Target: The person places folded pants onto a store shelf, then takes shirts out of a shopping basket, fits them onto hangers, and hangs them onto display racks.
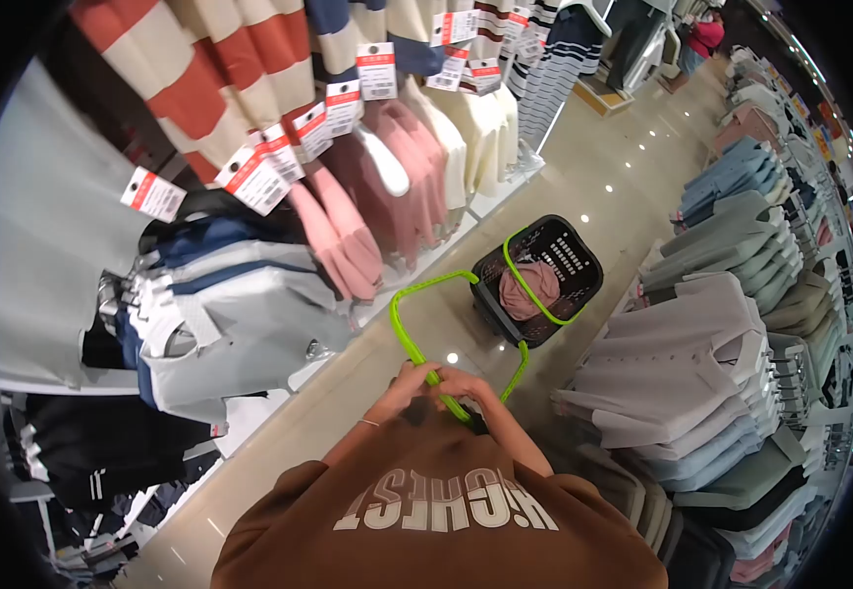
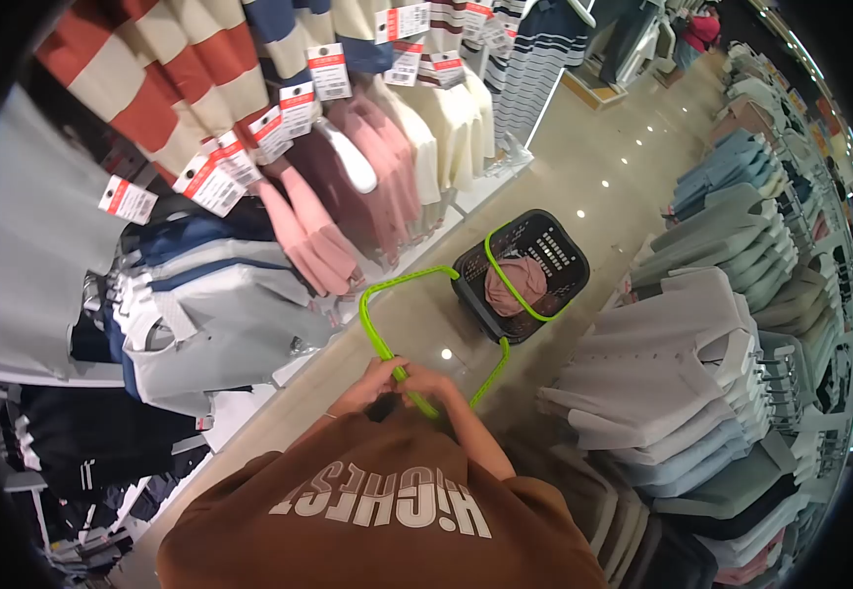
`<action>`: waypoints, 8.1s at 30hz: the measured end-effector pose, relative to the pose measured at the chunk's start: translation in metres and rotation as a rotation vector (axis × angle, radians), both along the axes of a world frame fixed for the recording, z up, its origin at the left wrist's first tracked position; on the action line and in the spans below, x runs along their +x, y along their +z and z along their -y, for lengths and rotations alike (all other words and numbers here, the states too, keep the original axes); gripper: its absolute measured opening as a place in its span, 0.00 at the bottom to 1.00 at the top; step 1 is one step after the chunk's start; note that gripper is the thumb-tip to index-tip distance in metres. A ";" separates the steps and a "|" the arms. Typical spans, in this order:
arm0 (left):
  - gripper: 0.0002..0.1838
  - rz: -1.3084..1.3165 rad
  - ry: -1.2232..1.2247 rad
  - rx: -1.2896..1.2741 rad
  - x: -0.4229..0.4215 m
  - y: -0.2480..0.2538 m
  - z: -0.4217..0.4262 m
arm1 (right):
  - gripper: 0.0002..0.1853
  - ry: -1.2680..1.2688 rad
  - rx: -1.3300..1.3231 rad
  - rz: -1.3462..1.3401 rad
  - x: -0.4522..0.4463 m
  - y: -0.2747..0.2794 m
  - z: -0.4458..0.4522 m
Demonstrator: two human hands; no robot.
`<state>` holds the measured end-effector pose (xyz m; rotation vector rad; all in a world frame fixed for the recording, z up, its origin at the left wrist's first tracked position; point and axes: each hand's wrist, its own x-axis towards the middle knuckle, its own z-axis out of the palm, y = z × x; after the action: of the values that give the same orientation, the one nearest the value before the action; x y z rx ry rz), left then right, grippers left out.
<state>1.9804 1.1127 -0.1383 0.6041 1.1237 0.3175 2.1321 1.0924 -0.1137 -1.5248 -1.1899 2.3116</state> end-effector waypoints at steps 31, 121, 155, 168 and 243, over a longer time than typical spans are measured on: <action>0.36 -0.004 0.431 0.058 0.189 0.017 -0.052 | 0.09 -0.464 0.102 0.169 0.132 -0.026 -0.156; 0.21 -0.858 1.465 -0.620 0.116 -0.091 0.129 | 0.13 0.572 -0.307 0.484 0.030 -0.158 -0.134; 0.49 -0.508 0.782 -1.169 0.163 -0.242 0.140 | 0.15 1.060 0.211 0.399 -0.050 -0.270 -0.131; 0.43 -0.652 0.893 -1.110 0.165 -0.260 0.147 | 0.26 1.159 0.090 0.723 -0.135 -0.556 -0.108; 0.24 -0.947 0.800 0.378 0.001 0.019 0.095 | 0.31 0.462 0.138 -0.420 0.053 0.200 -0.081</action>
<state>1.9815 1.0176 -0.1191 0.6218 2.2449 1.0118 2.1850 1.1739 0.0861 -0.7142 -1.6546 2.5673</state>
